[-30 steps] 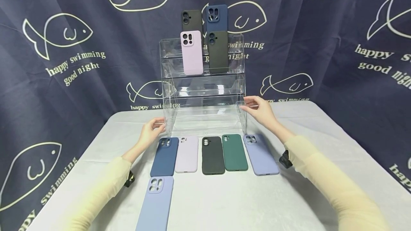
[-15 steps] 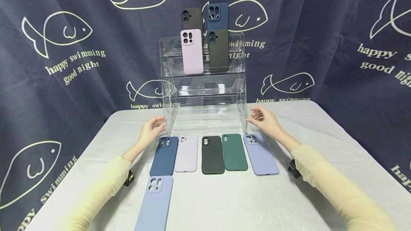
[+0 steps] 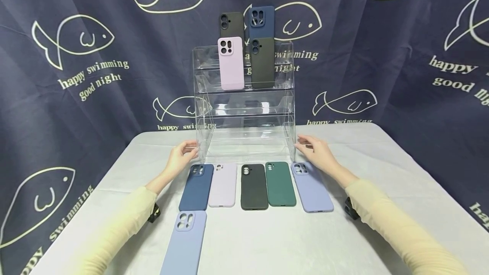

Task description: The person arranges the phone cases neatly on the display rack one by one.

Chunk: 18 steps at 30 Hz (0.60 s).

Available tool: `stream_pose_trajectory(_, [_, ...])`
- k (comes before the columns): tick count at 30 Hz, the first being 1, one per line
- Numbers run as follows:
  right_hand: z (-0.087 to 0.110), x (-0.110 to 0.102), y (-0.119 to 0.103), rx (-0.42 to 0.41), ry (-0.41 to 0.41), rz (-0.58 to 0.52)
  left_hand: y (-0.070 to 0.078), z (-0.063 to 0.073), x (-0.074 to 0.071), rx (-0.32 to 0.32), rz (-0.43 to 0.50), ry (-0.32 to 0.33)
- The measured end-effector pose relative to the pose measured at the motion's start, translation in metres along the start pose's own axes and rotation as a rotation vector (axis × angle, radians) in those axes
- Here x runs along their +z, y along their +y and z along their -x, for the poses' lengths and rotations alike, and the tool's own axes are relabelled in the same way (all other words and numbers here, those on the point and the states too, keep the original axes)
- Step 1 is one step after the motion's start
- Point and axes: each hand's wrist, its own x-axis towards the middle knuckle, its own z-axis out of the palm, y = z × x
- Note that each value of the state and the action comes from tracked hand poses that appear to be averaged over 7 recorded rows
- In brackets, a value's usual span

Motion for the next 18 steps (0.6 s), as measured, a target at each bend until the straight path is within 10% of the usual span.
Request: stream_pose_trajectory(18, [-0.012, 0.015, -0.003, 0.061, 0.058, -0.147, 0.001, 0.001, -0.001, 0.003, 0.000, -0.001])
